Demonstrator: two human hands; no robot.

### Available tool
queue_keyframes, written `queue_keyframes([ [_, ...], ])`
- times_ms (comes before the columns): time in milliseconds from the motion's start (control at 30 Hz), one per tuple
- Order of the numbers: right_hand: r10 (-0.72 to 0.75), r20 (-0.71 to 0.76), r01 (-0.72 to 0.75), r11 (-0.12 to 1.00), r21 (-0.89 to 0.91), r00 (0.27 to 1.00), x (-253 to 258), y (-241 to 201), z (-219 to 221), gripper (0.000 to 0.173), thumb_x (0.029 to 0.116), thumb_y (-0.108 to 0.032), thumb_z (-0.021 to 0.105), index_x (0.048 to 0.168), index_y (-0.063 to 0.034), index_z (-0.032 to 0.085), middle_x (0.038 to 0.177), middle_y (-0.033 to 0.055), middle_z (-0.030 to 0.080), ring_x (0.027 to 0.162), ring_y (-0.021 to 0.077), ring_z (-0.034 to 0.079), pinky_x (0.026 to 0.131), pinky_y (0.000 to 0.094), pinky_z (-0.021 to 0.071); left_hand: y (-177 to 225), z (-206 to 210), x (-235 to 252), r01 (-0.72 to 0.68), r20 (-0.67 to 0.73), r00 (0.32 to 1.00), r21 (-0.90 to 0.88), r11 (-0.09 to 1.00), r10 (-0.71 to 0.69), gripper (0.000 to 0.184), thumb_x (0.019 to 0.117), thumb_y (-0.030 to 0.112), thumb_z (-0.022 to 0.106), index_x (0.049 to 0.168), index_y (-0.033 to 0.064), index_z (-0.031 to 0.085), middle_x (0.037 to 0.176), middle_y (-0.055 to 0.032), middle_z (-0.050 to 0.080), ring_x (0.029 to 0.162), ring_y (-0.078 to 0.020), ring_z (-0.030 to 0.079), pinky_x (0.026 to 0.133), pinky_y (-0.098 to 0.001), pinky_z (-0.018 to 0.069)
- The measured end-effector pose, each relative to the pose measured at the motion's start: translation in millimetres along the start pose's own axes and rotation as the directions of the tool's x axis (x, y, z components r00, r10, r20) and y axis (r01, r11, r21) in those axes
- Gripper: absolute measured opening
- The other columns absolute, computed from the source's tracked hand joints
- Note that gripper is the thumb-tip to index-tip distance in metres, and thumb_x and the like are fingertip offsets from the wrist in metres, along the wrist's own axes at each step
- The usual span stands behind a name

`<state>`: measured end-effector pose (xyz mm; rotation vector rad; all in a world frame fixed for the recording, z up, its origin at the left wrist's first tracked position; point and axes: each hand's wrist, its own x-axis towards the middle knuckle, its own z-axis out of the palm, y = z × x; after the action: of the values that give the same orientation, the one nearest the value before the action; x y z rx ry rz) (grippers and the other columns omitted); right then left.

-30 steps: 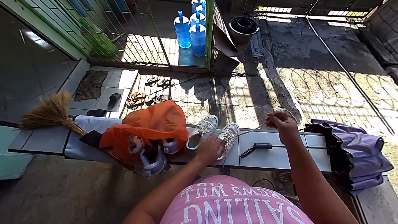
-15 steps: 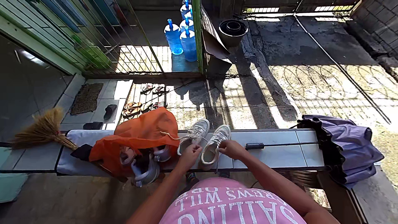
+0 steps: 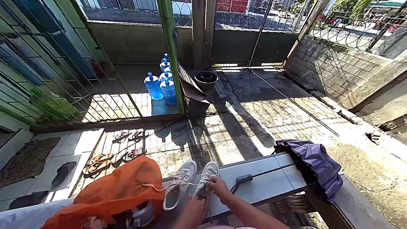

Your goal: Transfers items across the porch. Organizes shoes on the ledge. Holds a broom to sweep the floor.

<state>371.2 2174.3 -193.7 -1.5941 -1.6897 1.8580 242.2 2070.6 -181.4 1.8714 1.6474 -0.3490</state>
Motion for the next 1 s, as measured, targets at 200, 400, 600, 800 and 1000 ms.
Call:
queue_keyframes([
  [200,0.189,0.296,0.0,0.843,-0.538,0.936,-1.4,-26.7,-27.3,0.053,0.1086,-0.043,0.049,0.112,0.0075,0.065,0.094,0.018,0.065,0.08,0.025,0.059,0.079,0.0437,0.0492,-14.7,3.1,2.8,-0.006,0.045,0.999,0.09,0.996,0.002,0.041,0.11,0.033,0.043,0.127,0.0036,0.066,0.114,-0.0212,0.073,0.118,-0.039,0.065,0.114,-0.0583,0.0346],
  [400,0.016,0.462,0.086,0.976,-0.199,0.887,-19.4,-47.3,-39.1,0.043,0.1087,-0.033,0.051,0.111,0.0074,0.067,0.102,0.0147,0.07,0.094,0.0193,0.063,0.091,0.0421,0.048,-18.7,4.7,-1.5,-0.096,0.105,0.991,0.17,0.981,0.079,0.041,0.1093,0.033,0.045,0.124,0.0025,0.068,0.111,-0.0202,0.074,0.115,-0.0387,0.066,0.113,-0.0584,0.0349],
  [600,0.408,0.306,-0.166,0.79,-0.59,0.86,-37.7,-68.3,-46.7,0.05,0.106,-0.044,0.053,0.108,0.0039,0.065,0.084,0.0107,0.067,0.068,0.0189,0.059,0.069,0.0423,0.0501,-19.7,1.9,0.5,-0.075,0.102,0.993,0.175,0.982,0.058,0.039,0.1087,0.031,0.044,0.121,0.0025,0.068,0.111,-0.0192,0.074,0.114,-0.0369,0.067,0.111,-0.0576,0.0379],
  [800,-0.075,0.648,0.149,0.987,-0.059,0.758,-41.1,-68.6,-56.4,0.036,0.1097,-0.016,0.043,0.133,0.0066,0.057,0.122,0.0166,0.067,0.107,0.0173,0.065,0.1,0.0369,0.0502,-17.5,-0.9,4.6,-0.067,0.108,0.993,0.14,0.988,0.052,0.035,0.1074,0.028,0.047,0.122,0.0042,0.068,0.113,-0.0183,0.074,0.115,-0.0376,0.067,0.111,-0.0598,0.0366],
  [1000,0.218,0.477,-0.062,0.945,-0.32,0.851,-51.6,-89.0,-99.2,0.047,0.111,-0.04,0.039,0.105,-0.0036,0.067,0.064,-0.0037,0.059,0.051,0.0046,0.051,0.054,0.0245,0.0458,-15.0,-6.3,3.5,-0.043,0.117,0.993,0.081,0.996,0.033,0.038,0.1087,0.027,0.042,0.126,0.0025,0.064,0.115,-0.0212,0.072,0.116,-0.0398,0.065,0.111,-0.0615,0.0346],
])
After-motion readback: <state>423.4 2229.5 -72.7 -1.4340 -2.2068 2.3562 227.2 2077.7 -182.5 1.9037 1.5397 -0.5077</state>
